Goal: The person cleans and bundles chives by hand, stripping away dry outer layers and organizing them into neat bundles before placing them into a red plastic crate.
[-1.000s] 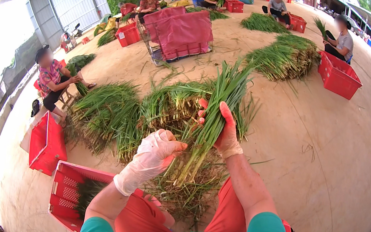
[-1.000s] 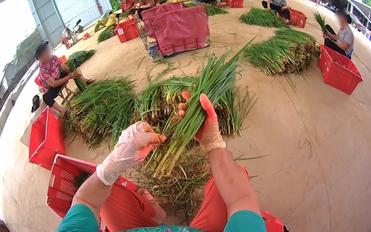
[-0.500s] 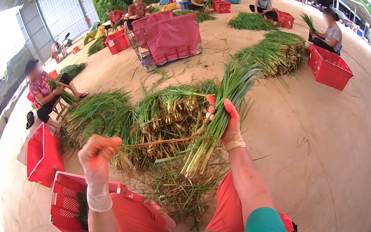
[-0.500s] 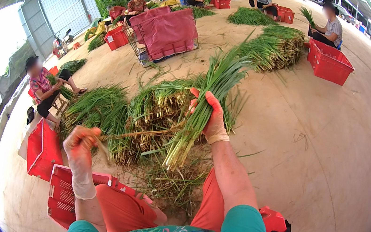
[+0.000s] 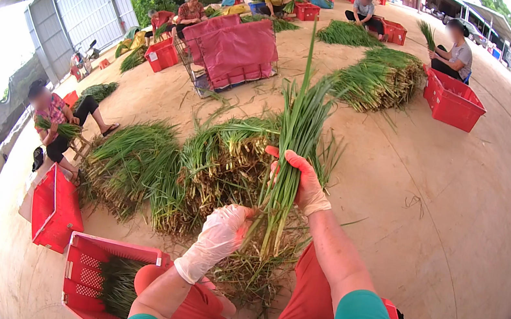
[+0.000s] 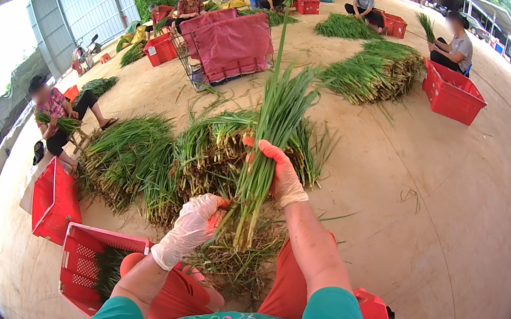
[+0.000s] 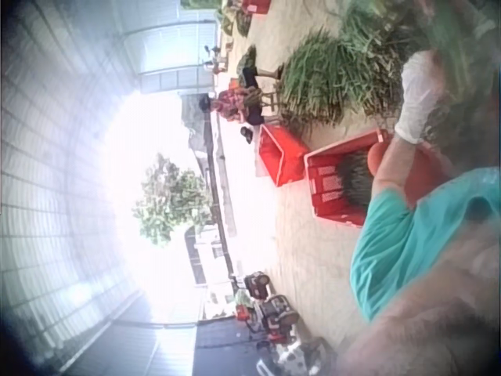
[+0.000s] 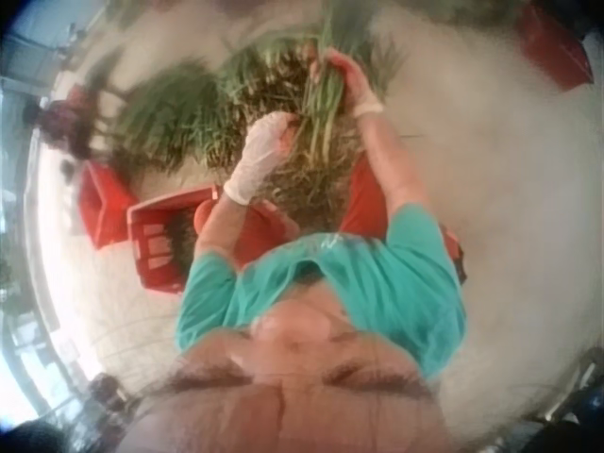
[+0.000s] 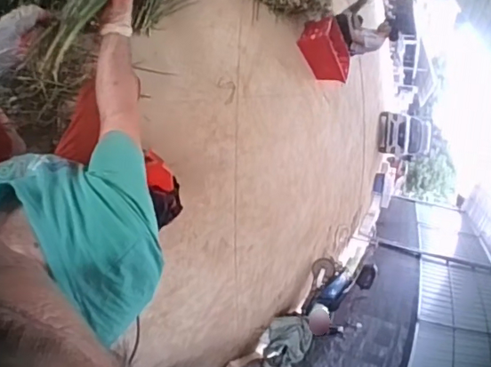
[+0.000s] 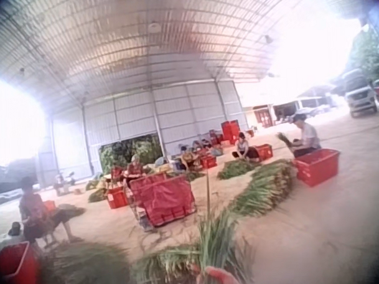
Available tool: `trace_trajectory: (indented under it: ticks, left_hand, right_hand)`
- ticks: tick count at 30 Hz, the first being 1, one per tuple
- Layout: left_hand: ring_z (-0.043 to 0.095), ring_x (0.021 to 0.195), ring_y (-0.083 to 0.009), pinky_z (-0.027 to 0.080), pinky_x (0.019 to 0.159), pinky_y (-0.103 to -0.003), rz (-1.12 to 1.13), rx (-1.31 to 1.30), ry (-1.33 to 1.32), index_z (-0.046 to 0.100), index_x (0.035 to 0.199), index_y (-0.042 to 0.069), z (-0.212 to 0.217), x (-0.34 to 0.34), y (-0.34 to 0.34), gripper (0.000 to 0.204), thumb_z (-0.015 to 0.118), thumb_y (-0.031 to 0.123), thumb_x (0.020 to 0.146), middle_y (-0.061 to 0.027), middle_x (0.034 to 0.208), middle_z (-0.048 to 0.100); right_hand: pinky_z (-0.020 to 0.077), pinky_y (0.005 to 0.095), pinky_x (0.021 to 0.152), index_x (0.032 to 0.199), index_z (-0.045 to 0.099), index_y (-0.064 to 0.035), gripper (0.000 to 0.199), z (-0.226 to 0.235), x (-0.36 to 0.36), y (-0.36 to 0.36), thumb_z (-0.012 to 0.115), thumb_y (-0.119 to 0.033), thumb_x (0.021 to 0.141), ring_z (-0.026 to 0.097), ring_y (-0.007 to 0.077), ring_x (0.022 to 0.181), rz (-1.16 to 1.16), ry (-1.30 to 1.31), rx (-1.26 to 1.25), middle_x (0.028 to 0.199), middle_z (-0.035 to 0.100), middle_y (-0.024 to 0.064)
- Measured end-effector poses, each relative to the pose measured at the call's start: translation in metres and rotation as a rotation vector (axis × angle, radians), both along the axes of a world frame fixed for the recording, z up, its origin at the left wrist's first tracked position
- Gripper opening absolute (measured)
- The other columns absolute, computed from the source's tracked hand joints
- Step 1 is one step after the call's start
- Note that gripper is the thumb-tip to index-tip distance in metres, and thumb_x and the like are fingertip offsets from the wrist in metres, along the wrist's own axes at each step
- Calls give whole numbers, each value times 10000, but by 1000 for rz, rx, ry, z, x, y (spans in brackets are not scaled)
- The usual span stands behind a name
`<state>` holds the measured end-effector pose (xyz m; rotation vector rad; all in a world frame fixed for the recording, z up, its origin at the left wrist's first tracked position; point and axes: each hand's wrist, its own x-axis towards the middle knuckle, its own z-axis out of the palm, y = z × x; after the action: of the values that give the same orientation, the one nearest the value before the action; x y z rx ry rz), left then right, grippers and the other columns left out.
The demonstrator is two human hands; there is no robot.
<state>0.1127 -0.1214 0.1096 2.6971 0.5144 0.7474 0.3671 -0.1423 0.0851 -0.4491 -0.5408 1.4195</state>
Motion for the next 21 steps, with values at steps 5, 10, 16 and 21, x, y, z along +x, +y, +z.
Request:
trace_trajectory:
  ticks: [5,10,16,21]
  left_hand:
    - [629,837,-341,491,743,-455,51,210,165,673,1043,50,28,-3,-4,215,650,13,833,-121,850,641]
    - [644,846,-357,504,740,-460,18,42,123,669,1015,58,30,-19,-17,184,667,27,834,-129,875,656]
    - [663,825,-350,520,724,-437,98,-176,111,704,978,65,32,-64,-25,127,702,74,851,-131,840,669]
    - [677,826,-335,548,735,-411,436,7,228,666,929,47,13,-114,18,89,707,69,853,-142,845,682]
  right_hand:
    - [559,334,732,1442,494,17,617,3,-5,-1,627,-354,967,639,163,776,-2,31,37,906,652,48]
    - [542,334,700,1401,523,9,568,5,-8,2,620,-358,978,607,158,718,-121,56,22,871,634,33]
    - [510,329,706,1369,538,-7,553,11,17,-9,603,-404,990,562,146,713,-312,54,86,830,596,13]
    - [503,321,728,1414,508,-7,600,4,43,-16,592,-428,994,560,141,729,-236,158,241,870,604,7]
